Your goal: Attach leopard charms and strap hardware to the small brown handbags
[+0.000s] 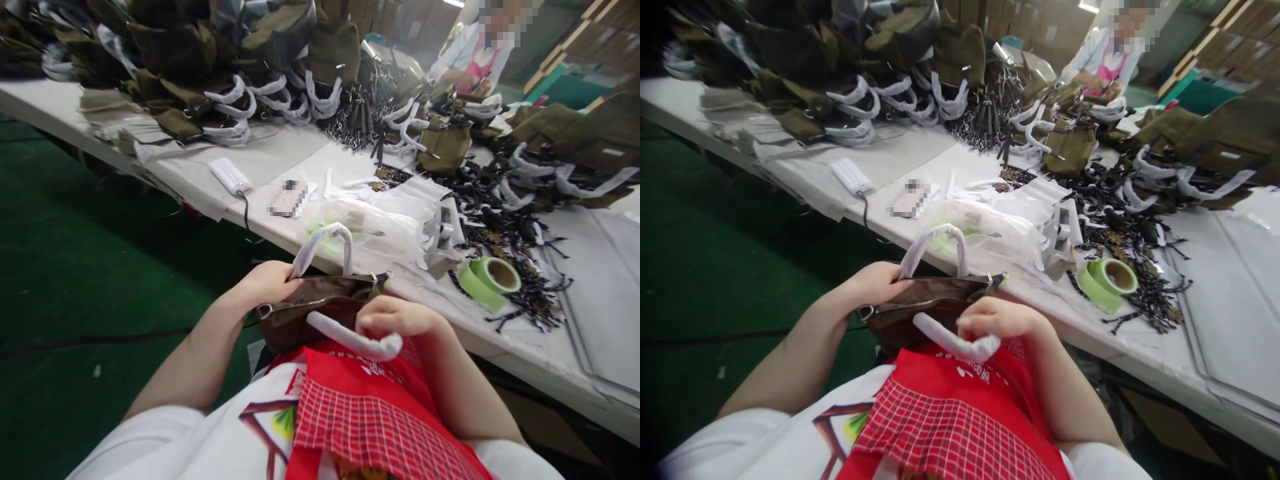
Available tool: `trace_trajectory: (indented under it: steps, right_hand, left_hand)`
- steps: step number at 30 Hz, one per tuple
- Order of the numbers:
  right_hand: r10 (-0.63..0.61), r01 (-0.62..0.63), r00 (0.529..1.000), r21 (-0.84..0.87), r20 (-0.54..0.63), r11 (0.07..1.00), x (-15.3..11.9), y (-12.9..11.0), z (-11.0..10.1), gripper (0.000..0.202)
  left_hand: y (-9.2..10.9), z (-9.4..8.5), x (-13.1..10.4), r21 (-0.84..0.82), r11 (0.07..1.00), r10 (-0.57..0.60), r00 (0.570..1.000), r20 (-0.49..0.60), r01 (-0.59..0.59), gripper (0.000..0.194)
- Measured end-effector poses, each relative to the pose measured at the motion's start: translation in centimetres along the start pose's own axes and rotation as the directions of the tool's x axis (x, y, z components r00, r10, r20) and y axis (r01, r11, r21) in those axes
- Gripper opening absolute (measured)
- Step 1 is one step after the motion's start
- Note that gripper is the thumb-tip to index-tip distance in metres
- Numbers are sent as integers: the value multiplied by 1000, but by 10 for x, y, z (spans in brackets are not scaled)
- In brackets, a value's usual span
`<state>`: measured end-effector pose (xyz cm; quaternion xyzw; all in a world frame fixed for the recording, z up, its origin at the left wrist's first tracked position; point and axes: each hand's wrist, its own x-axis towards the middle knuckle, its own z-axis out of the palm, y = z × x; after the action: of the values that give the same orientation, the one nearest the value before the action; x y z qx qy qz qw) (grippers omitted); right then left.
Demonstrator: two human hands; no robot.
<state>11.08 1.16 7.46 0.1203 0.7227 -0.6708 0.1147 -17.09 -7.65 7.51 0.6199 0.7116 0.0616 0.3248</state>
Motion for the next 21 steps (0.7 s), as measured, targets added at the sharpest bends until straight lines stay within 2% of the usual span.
trace_trajectory:
  steps: [1,2,3,4,5,6,7,8,10,14,16,18,19,21]
  right_hand:
    - [26,-21,996,-54,87,998,2,-4,3,42]
    - [31,-25,998,-121,51,992,5,-8,6,35]
    - [8,-25,997,-206,-81,978,11,-11,9,30]
    - [-53,-29,965,-304,-257,952,17,-14,11,27]
    - [-142,-37,907,-409,-397,912,24,-16,13,24]
    - [-232,-40,861,-514,-453,857,31,-18,15,22]
    - [-295,-32,852,-607,-432,794,39,-19,16,21]
    - [-325,-15,870,-678,-371,735,45,-20,19,24]
    - [-319,3,909,-762,-268,648,54,-21,27,35]
    - [-277,-26,936,-830,-215,558,58,-22,60,42]
    - [-266,33,951,-806,-156,591,56,-19,75,42]
    - [-226,71,965,-696,-135,715,55,-13,79,41]
    - [-172,42,971,-589,-167,807,55,-8,77,40]
    - [15,-91,957,-252,-288,963,60,5,68,40]
  left_hand:
    - [-1,1,1,12,1000,2,1000,-25,-2,38]
    - [0,3,0,3,1000,23,999,-35,-23,37]
    - [2,4,-1,-21,998,55,998,-36,-56,36]
    - [4,5,-2,-50,994,93,995,-35,-94,35]
    - [8,7,-4,-72,989,124,992,-37,-126,33]
    - [11,9,-6,-84,986,141,989,-45,-145,30]
    - [13,11,-7,-87,985,145,988,-56,-149,26]
    - [15,13,-8,-92,985,138,988,-69,-144,21]
    - [14,18,-5,-137,984,101,989,-112,-116,17]
    - [0,29,9,-348,937,-74,962,-262,-23,19]
    - [-5,33,14,-453,891,-161,943,-292,12,20]
    - [-3,37,15,-547,837,-183,943,-279,0,20]
    - [1,39,13,-592,806,-164,950,-264,-25,20]
    - [13,42,7,-674,733,-84,971,-222,-90,18]
